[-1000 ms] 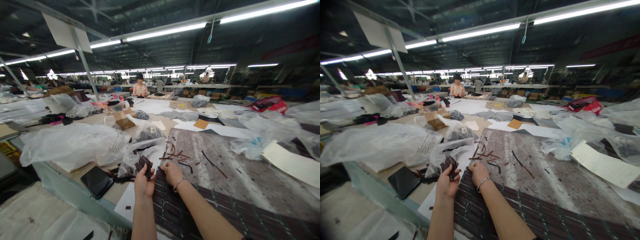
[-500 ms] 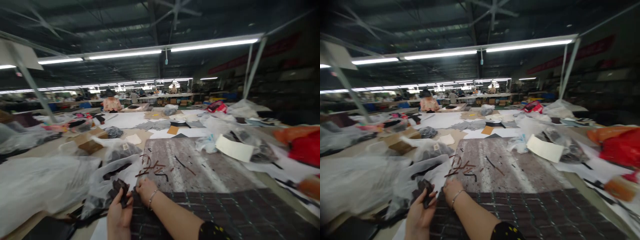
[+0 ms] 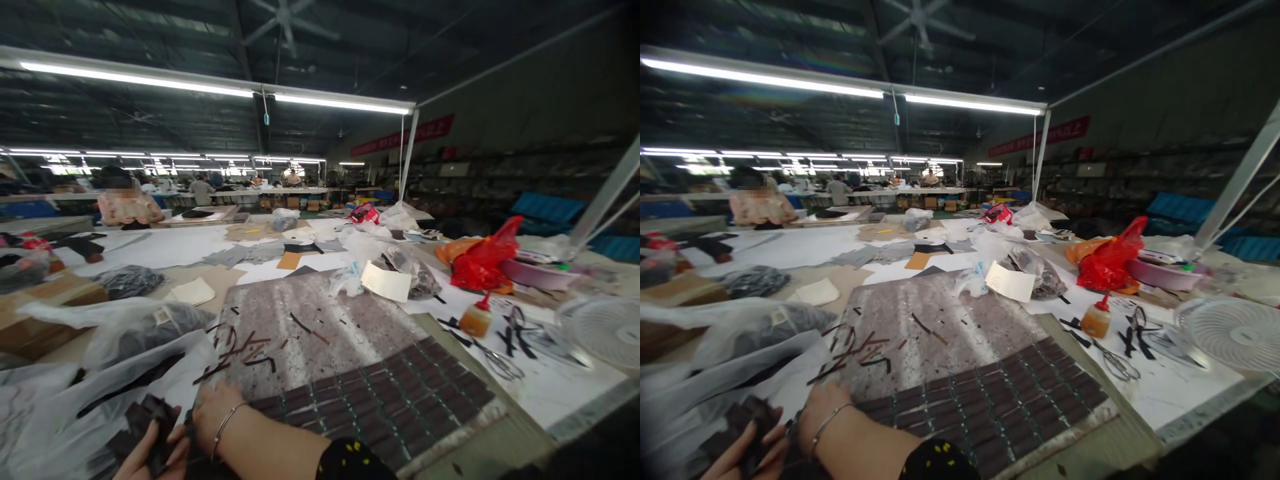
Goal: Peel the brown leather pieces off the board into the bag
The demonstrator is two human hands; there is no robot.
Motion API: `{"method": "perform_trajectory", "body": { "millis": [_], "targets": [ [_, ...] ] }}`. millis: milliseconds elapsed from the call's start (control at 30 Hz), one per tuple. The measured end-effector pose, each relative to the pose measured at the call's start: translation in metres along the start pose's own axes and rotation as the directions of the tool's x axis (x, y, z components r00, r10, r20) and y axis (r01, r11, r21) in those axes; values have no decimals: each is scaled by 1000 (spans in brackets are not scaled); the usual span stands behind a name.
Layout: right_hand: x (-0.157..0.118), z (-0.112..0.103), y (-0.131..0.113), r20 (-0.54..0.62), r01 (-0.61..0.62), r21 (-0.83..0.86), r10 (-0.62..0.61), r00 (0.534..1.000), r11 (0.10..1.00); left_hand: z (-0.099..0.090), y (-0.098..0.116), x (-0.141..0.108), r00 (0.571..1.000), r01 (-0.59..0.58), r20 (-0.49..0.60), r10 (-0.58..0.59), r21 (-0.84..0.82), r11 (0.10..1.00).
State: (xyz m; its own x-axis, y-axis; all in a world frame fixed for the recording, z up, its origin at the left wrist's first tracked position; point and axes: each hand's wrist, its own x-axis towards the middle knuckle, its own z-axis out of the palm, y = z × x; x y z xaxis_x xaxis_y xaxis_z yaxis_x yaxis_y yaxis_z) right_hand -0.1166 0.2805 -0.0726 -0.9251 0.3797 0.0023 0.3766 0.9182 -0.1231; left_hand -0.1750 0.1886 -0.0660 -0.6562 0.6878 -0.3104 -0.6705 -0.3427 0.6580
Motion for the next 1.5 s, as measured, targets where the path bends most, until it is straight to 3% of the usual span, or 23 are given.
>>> {"method": "perform_trajectory", "body": {
  "millis": [200,567,700,800,867,933,967,1033,1067,1133,1167,1200,1233,1300,1367,1433,1500],
  "targets": [
    [-2,2,-1,-30,-10,27,11,999,1000,8,3,-8,999,47,-19,-48,-42,998],
    [-9,20,2,-162,-26,117,45,986,993,11,2,-10,997,-78,3,78,62,995],
    [-11,22,12,-175,-42,311,101,979,949,8,1,-7,995,-100,29,98,72,992],
    [-17,15,33,-283,-26,545,213,935,838,7,2,-6,995,-102,19,101,56,993],
    [-31,2,60,-310,-17,720,344,886,693,7,3,-8,993,-114,-1,114,27,993],
    [-51,-16,101,-206,-41,915,553,807,401,8,3,-10,992,-123,-24,123,10,992],
    [-62,-26,125,-153,11,978,685,712,208,9,3,-11,992,-123,-33,123,7,992],
    [-82,-45,173,11,256,956,892,452,-142,12,1,-11,991,-123,-50,123,2,992],
    [-90,-53,193,116,387,887,934,339,-251,13,0,-11,991,-123,-55,123,2,992],
    [-103,-62,216,164,437,859,952,260,-267,16,-3,-11,990,-132,-57,132,8,991],
    [-106,-63,217,166,433,858,947,274,-276,18,-5,-11,989,-137,-52,138,17,990],
    [-108,-62,210,153,395,875,933,326,-281,20,-7,-12,989,-142,-44,144,30,989],
    [-107,-58,197,142,341,894,905,402,-291,21,-9,-13,988,-146,-35,148,42,988],
    [-100,-48,159,116,184,943,793,598,-277,23,-12,-16,988,-150,-14,151,65,987],
    [-88,-38,116,88,47,981,640,764,-190,23,-14,-16,989,-145,-1,146,96,985],
    [-74,-31,80,69,-33,996,489,869,-81,23,-15,-16,990,-141,4,142,138,980],
    [-62,-26,54,40,-53,998,378,925,25,21,-15,-15,989,-148,6,150,177,973]
  ]
}}
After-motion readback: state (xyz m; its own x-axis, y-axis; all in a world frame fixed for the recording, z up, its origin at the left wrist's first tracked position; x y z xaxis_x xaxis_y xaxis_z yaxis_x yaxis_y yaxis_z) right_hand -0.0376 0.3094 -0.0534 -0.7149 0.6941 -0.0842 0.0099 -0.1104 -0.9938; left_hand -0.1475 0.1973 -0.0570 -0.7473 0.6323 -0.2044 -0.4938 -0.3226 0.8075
